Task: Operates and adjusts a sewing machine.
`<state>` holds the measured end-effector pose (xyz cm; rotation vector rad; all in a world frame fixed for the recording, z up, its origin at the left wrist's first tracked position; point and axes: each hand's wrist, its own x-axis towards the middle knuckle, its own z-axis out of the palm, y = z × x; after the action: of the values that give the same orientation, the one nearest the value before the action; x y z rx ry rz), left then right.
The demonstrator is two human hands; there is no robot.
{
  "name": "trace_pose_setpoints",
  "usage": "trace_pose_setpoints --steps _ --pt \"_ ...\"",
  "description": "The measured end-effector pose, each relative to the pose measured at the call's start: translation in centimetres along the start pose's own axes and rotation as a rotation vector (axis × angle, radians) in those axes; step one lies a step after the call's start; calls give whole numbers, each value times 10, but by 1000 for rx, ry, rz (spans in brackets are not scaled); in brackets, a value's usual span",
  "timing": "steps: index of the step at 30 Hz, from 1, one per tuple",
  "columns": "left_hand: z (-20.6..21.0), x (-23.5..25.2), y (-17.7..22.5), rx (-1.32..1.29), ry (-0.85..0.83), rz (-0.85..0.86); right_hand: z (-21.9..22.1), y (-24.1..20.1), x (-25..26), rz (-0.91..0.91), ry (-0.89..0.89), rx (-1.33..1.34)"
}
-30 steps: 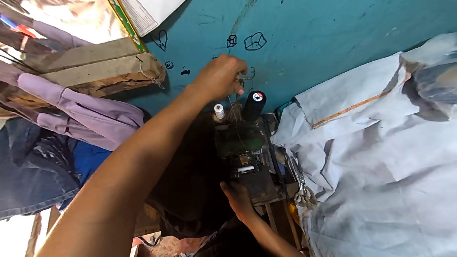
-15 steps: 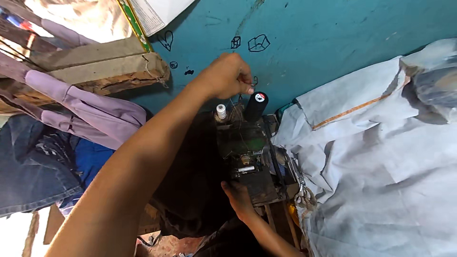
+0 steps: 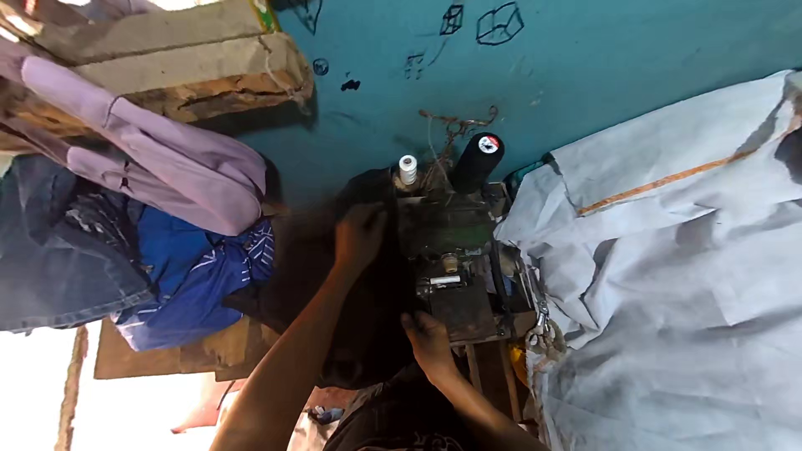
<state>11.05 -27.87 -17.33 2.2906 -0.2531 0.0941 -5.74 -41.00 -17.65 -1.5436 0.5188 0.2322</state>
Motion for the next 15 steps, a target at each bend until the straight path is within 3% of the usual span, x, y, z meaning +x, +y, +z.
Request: trace_pose_setpoints --steps 3,8,15 --pt "20 16 -13 113 -145 23 6 -1 0 10 50 52" --pt "27 29 -13 169 -133 62 7 1 4 13 68 120" --pt "25 41 -7 131 -298 -61 16 -7 4 56 75 208"
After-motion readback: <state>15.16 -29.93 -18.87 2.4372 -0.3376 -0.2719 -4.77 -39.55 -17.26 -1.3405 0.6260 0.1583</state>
